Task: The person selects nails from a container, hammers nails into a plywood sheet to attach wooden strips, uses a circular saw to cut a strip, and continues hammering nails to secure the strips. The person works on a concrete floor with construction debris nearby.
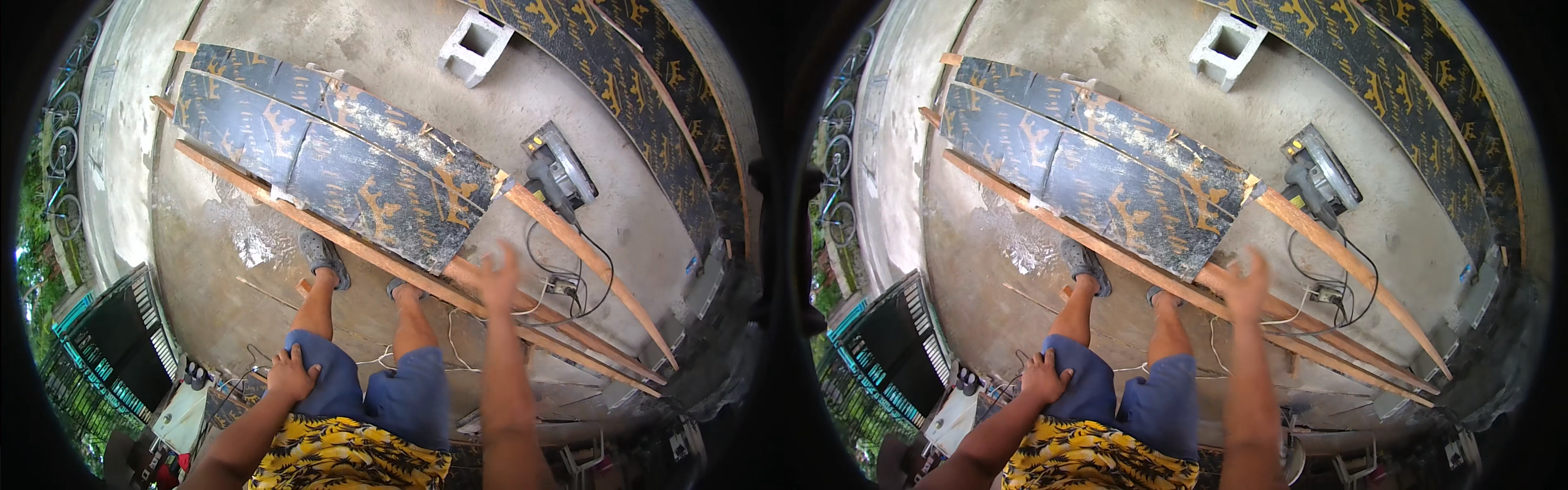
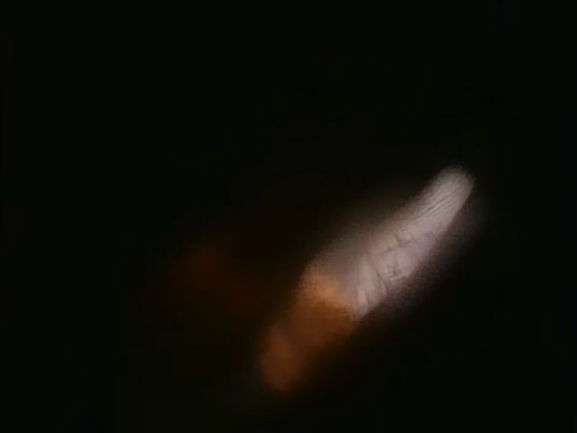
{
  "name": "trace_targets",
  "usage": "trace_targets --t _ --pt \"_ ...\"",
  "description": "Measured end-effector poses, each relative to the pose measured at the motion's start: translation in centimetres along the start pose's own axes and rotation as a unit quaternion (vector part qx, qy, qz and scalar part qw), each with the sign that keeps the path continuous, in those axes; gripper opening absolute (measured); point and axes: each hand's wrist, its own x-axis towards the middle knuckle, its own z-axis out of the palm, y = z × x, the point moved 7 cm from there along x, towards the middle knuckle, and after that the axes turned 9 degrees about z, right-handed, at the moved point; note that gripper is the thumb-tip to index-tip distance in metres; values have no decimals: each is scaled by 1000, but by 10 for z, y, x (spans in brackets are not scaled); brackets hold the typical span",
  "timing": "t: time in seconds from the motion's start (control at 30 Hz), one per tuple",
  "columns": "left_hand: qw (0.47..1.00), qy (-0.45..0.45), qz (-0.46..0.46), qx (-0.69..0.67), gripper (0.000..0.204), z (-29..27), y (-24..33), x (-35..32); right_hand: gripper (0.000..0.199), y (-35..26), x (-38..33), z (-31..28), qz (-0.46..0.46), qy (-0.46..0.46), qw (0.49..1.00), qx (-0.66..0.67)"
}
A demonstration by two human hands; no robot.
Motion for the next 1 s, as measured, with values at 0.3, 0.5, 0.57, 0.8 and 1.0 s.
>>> trace_targets --t 0.3,0.5,0.57,0.8,1.0 --pt "856 106 -66 -502 77 36 -225 19 58 69 -271 4 289 -261 896 -214" --pt "924 97 -5 -370 71 36 -351 -26 54 -17 -337 -100 282 -283 851 -341" --pt "924 89 -16 -373 70 65 -381 -42 53 -60 -331 -115 295 -271 853 -335" --pt "849 51 -14 -526 68 120 -393 -38 59 -143 -242 -109 192 -288 932 -107" --pt "799 134 78 -580 62 -9 -358 -6 57 -217 -197 -63 202 -297 894 -268"
